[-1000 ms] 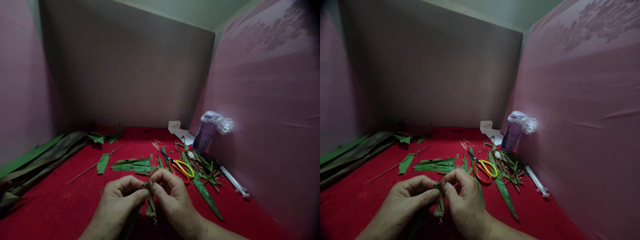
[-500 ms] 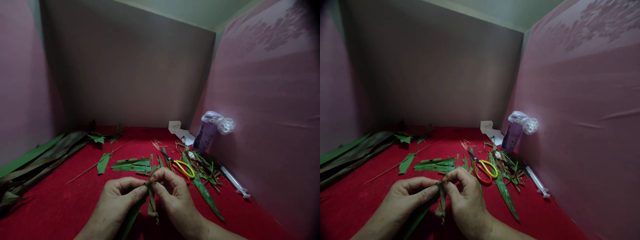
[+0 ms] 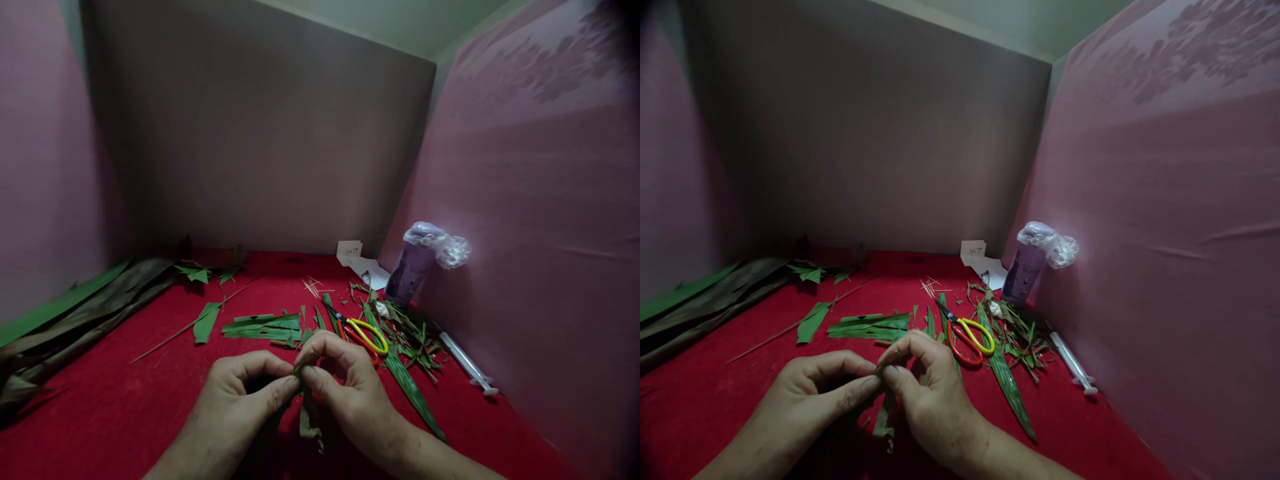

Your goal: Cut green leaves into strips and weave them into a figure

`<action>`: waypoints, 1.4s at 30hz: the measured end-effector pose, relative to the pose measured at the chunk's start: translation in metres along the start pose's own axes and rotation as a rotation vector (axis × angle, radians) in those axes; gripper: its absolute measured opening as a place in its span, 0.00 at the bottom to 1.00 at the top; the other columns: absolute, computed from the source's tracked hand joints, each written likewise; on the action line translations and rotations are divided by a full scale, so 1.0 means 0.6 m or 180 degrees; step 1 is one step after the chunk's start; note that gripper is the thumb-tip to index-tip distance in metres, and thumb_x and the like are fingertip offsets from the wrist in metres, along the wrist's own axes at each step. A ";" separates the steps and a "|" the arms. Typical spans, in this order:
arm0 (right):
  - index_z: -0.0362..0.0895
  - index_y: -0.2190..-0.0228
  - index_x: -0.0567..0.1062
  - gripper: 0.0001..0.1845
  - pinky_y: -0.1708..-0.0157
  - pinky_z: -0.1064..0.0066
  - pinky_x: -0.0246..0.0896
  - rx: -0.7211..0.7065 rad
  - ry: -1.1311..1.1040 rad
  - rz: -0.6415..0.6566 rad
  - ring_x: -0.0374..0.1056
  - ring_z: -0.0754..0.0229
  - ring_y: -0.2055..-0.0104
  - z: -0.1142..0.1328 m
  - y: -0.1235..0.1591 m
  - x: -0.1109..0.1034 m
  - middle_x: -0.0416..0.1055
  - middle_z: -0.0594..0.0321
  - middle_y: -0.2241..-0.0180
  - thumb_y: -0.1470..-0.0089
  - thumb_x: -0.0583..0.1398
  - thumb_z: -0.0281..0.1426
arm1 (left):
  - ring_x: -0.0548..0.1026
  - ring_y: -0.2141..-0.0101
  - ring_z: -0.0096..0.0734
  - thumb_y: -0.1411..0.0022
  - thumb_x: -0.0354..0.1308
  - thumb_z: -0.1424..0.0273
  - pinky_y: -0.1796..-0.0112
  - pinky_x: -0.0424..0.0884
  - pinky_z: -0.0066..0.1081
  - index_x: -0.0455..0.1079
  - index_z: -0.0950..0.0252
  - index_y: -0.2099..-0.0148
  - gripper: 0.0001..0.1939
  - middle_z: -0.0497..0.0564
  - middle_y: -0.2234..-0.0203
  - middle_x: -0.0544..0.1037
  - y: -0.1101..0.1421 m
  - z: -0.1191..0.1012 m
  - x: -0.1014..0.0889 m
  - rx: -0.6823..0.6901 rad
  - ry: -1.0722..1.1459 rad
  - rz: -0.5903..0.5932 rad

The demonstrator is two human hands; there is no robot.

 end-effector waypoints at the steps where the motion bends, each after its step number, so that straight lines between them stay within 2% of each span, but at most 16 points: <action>1: 0.42 0.74 0.72 0.03 0.69 0.72 0.59 0.0024 0.0008 0.0002 0.62 0.63 0.70 0.000 0.001 0.001 0.67 0.64 0.73 0.51 0.58 0.25 | 0.73 0.78 0.27 0.53 0.66 0.70 0.75 0.67 0.21 0.78 0.64 0.76 0.03 0.47 0.81 0.79 0.000 0.000 0.000 0.0004 -0.0029 -0.0004; 5: 0.43 0.72 0.72 0.02 0.73 0.73 0.58 0.0159 -0.0016 -0.0005 0.61 0.65 0.74 -0.004 0.001 0.000 0.66 0.66 0.74 0.50 0.58 0.27 | 0.75 0.76 0.28 0.52 0.65 0.69 0.74 0.67 0.21 0.78 0.63 0.74 0.03 0.47 0.80 0.80 0.002 0.000 -0.002 0.0021 -0.0039 0.0019; 12: 0.42 0.76 0.70 0.04 0.71 0.73 0.59 0.0103 0.0030 -0.0049 0.61 0.64 0.72 -0.003 -0.003 -0.007 0.65 0.65 0.75 0.51 0.59 0.29 | 0.73 0.79 0.29 0.51 0.65 0.67 0.76 0.66 0.22 0.78 0.63 0.74 0.05 0.48 0.82 0.79 0.001 -0.001 -0.003 0.0048 -0.0227 -0.0053; 17: 0.42 0.75 0.68 0.06 0.78 0.76 0.56 0.0309 -0.0129 -0.0077 0.58 0.68 0.79 -0.008 -0.001 -0.001 0.62 0.68 0.79 0.50 0.59 0.32 | 0.75 0.75 0.31 0.49 0.64 0.68 0.72 0.68 0.23 0.79 0.61 0.73 0.05 0.48 0.78 0.80 0.003 0.002 -0.003 0.0256 -0.0490 0.0004; 23: 0.44 0.73 0.64 0.10 0.86 0.77 0.55 0.0610 -0.0585 0.0188 0.59 0.68 0.87 -0.016 0.006 0.012 0.61 0.73 0.86 0.47 0.57 0.37 | 0.76 0.74 0.34 0.49 0.63 0.68 0.71 0.69 0.24 0.80 0.61 0.72 0.04 0.49 0.77 0.81 0.003 -0.002 -0.002 0.0439 -0.0683 0.0053; 25: 0.44 0.73 0.64 0.10 0.84 0.76 0.58 0.0436 -0.0366 0.0128 0.61 0.67 0.86 -0.011 0.006 0.008 0.62 0.72 0.84 0.46 0.57 0.36 | 0.75 0.75 0.33 0.50 0.63 0.68 0.72 0.69 0.24 0.79 0.61 0.73 0.05 0.49 0.78 0.81 0.003 -0.002 -0.001 0.0368 -0.0677 0.0016; 28: 0.43 0.74 0.67 0.08 0.78 0.75 0.62 0.0005 0.0007 -0.0022 0.65 0.67 0.79 0.000 0.006 0.001 0.66 0.66 0.77 0.46 0.57 0.33 | 0.75 0.74 0.32 0.49 0.63 0.68 0.72 0.68 0.23 0.79 0.61 0.72 0.05 0.48 0.78 0.81 0.003 0.001 -0.002 0.0319 -0.0635 0.0001; 32: 0.43 0.70 0.69 0.06 0.81 0.77 0.59 0.0088 -0.0186 0.0134 0.62 0.70 0.82 -0.001 0.005 0.004 0.64 0.68 0.76 0.44 0.55 0.32 | 0.76 0.72 0.33 0.48 0.63 0.67 0.69 0.69 0.24 0.79 0.59 0.68 0.06 0.48 0.75 0.81 0.002 -0.001 -0.004 0.0410 -0.0491 -0.0022; 38: 0.42 0.72 0.71 0.03 0.71 0.73 0.61 -0.0110 0.0085 -0.0138 0.63 0.65 0.72 0.000 0.003 0.000 0.66 0.64 0.74 0.47 0.58 0.28 | 0.76 0.71 0.32 0.48 0.63 0.67 0.69 0.69 0.23 0.79 0.59 0.70 0.04 0.47 0.75 0.81 0.002 -0.003 -0.005 0.0388 -0.0423 -0.0135; 42: 0.42 0.74 0.71 0.04 0.69 0.71 0.61 -0.0102 -0.0008 -0.0151 0.63 0.64 0.71 -0.004 0.001 0.000 0.67 0.64 0.74 0.48 0.58 0.27 | 0.76 0.73 0.31 0.49 0.63 0.67 0.71 0.69 0.22 0.79 0.61 0.72 0.04 0.47 0.77 0.81 0.002 -0.002 -0.005 0.0326 -0.0469 -0.0123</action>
Point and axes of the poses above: each hand's wrist, its own y-axis away from the middle knuckle, its own x-axis out of the palm, z = x × y, the point moved 4 cm from there along -y, towards the middle knuckle
